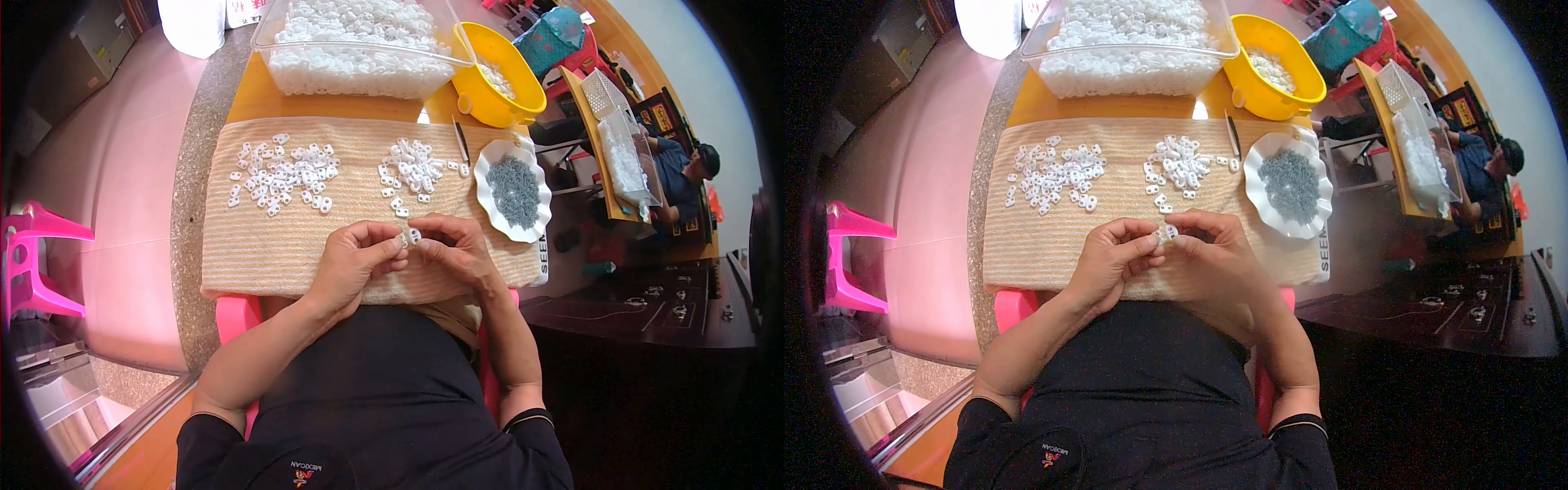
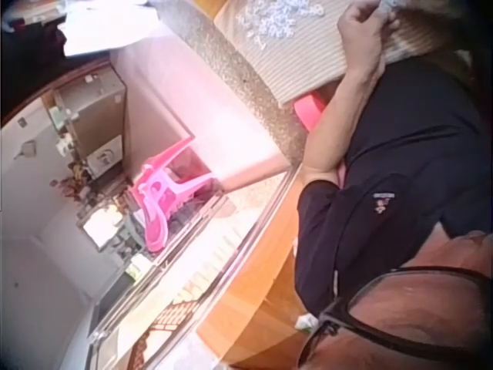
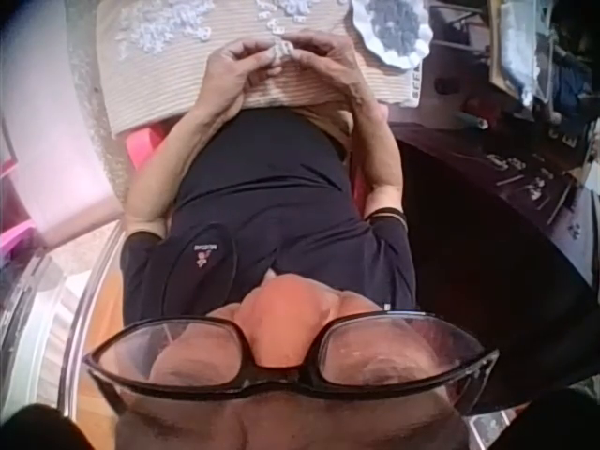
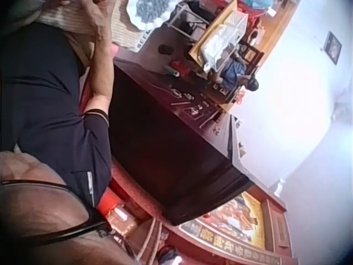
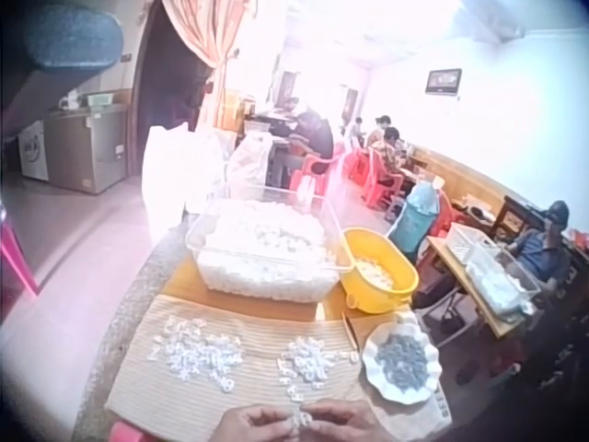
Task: Assembling small white plastic components by manually inserting tiny blue pins into them.
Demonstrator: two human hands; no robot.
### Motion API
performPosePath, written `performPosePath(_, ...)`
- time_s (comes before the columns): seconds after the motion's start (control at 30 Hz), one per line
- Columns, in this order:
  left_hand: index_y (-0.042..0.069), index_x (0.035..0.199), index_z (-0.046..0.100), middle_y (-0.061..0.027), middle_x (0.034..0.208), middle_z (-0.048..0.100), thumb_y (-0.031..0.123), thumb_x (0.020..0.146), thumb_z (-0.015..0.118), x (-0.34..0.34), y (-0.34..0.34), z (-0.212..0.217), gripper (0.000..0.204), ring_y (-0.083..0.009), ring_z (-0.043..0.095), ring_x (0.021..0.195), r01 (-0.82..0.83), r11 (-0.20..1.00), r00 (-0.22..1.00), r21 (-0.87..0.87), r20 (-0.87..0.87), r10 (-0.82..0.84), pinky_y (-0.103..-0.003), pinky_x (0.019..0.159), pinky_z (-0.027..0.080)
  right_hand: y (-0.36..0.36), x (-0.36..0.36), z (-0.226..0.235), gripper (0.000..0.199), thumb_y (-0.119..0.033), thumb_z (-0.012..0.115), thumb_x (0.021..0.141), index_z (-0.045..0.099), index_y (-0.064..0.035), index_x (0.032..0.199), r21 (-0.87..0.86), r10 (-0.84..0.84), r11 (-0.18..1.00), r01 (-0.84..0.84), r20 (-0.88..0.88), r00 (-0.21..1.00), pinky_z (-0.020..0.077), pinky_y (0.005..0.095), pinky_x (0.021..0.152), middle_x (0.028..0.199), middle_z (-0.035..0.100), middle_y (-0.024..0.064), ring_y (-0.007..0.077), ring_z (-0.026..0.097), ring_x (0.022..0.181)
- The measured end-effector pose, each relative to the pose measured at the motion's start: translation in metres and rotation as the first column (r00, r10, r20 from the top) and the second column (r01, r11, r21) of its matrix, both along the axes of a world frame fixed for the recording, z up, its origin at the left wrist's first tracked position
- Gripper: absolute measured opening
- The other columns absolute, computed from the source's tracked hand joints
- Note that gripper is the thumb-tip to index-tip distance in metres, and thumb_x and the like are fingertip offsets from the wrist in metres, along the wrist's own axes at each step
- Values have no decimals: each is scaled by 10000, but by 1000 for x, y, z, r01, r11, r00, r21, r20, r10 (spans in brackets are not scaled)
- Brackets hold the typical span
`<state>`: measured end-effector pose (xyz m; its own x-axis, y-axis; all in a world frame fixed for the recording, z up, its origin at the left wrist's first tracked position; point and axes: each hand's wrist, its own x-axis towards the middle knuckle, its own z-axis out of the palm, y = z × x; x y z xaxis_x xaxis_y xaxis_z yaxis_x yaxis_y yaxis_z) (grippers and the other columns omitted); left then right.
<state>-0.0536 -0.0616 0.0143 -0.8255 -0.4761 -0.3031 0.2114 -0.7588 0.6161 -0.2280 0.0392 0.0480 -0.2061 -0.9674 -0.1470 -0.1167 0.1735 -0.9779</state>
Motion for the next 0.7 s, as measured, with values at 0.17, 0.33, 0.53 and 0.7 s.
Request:
performPosePath(0.17,-2,1005,608,-71,898,656,60,883,645,1,1,-1,142,-130,649,783,-1,1000,1000,2,6,1,-263,738,571,-1,5,6,299,-45,660,871,620,36,1156,26,-7,1000,7,13,1000,486,209,709,1005,636,35,76,587,817)
performPosePath(0.33,1,1007,615,-72,900,661,57,885,641,0,1,-1,137,-126,648,778,1,1000,1000,0,14,-1,-261,738,569,-1,4,3,296,-43,659,871,620,40,1153,12,12,1000,-13,49,999,493,228,803,1024,642,42,98,606,914)
performPosePath(0.53,4,1013,618,-71,911,664,55,886,639,0,1,-1,138,-124,648,779,9,1000,1000,2,12,-9,-262,740,570,-2,3,3,296,-38,660,870,620,42,1151,13,37,999,-37,51,998,488,239,842,1041,645,53,110,609,951)
performPosePath(0.7,4,1015,619,-67,914,664,55,889,635,-1,1,0,137,-119,644,786,16,1000,1000,-7,19,-15,-262,746,570,-2,3,1,304,-34,664,866,619,42,1157,-13,45,999,-45,54,998,489,243,843,1045,646,58,115,609,952)
